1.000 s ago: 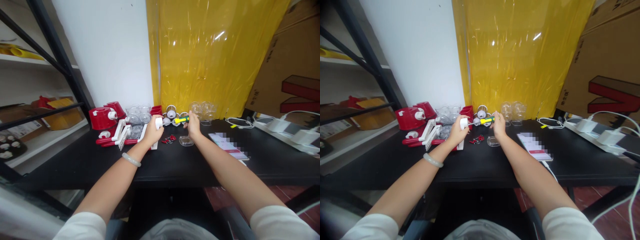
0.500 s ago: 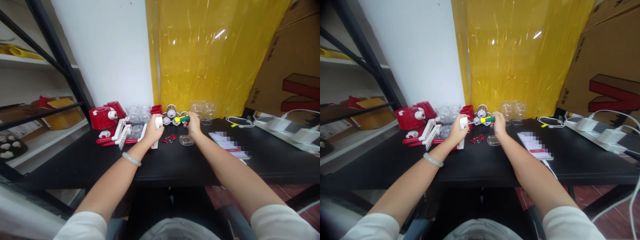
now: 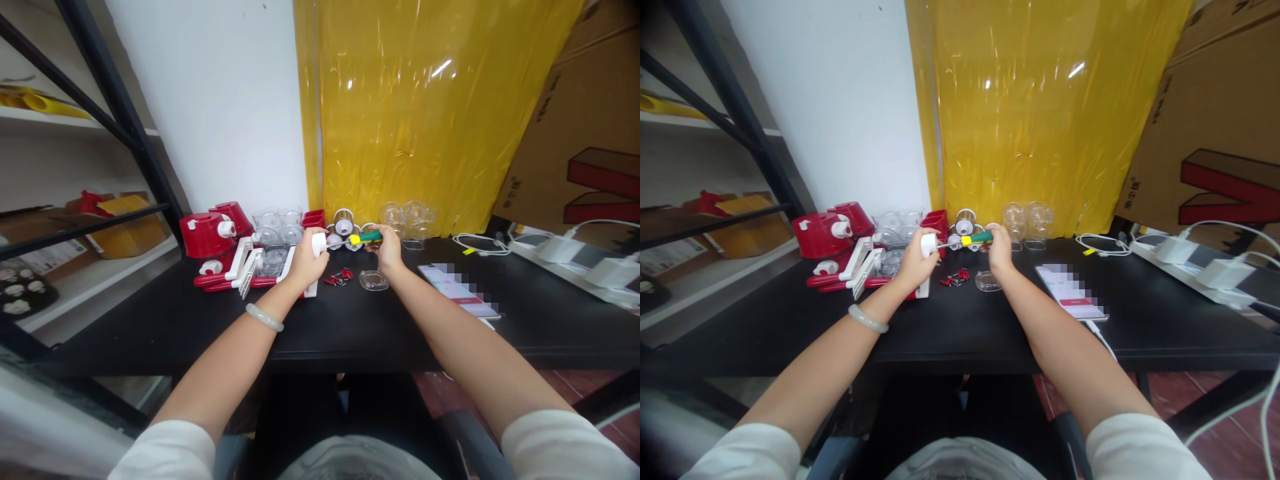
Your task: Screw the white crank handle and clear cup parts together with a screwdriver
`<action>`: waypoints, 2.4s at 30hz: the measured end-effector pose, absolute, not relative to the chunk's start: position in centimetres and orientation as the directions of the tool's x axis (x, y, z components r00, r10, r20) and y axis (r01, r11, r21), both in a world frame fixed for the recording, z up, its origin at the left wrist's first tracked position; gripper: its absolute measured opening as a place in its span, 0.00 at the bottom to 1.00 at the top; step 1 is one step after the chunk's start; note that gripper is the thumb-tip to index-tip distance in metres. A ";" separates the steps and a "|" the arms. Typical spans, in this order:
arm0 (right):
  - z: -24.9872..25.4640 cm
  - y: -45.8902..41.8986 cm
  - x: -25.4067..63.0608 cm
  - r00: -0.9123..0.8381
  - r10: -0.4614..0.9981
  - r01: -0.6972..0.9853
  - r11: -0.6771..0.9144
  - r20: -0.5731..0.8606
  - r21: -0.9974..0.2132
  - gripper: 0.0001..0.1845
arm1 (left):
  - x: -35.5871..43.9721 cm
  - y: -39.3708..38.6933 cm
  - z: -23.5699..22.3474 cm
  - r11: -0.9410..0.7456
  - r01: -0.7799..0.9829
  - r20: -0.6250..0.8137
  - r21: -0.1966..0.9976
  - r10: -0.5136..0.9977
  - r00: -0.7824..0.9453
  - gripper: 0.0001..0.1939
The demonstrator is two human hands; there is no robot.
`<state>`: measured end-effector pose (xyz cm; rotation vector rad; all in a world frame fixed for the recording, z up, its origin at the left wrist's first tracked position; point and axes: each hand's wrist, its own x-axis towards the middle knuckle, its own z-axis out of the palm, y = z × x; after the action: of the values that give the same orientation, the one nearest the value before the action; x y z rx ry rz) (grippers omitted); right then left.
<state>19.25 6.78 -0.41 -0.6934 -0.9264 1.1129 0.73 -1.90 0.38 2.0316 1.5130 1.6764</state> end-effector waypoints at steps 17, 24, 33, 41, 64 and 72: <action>-0.5 6.7 19.2 0.156 0.939 -0.424 0.345 0.308 -0.837 0.13 | 0.6 -1.8 0.3 -0.499 0.610 0.688 0.615 0.718 -0.107 0.26; -0.4 6.6 19.0 0.170 0.924 -0.385 0.383 0.343 -0.840 0.21 | 0.7 -1.8 0.3 -0.510 0.586 0.687 0.629 0.718 -0.112 0.27; -0.3 6.4 19.1 0.140 0.950 -0.440 0.312 0.278 -0.842 0.15 | 0.6 -1.7 0.2 -0.496 0.598 0.680 0.630 0.724 -0.116 0.27; -0.2 6.5 19.0 0.159 0.946 -0.441 0.324 0.282 -0.837 0.08 | 0.5 -1.7 0.1 -0.505 0.592 0.686 0.628 0.718 -0.116 0.26; -0.3 6.4 19.1 0.156 0.934 -0.421 0.357 0.321 -0.834 0.11 | 0.5 -1.6 0.1 -0.524 0.568 0.700 0.635 0.701 -0.135 0.26; -0.3 6.4 19.1 0.166 0.928 -0.372 0.372 0.333 -0.851 0.22 | 0.6 -1.6 0.1 -0.541 0.528 0.697 0.655 0.703 -0.143 0.27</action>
<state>19.08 6.44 -0.32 -0.6937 -0.9970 1.0394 0.59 -1.57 0.08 1.9517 1.4209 1.7695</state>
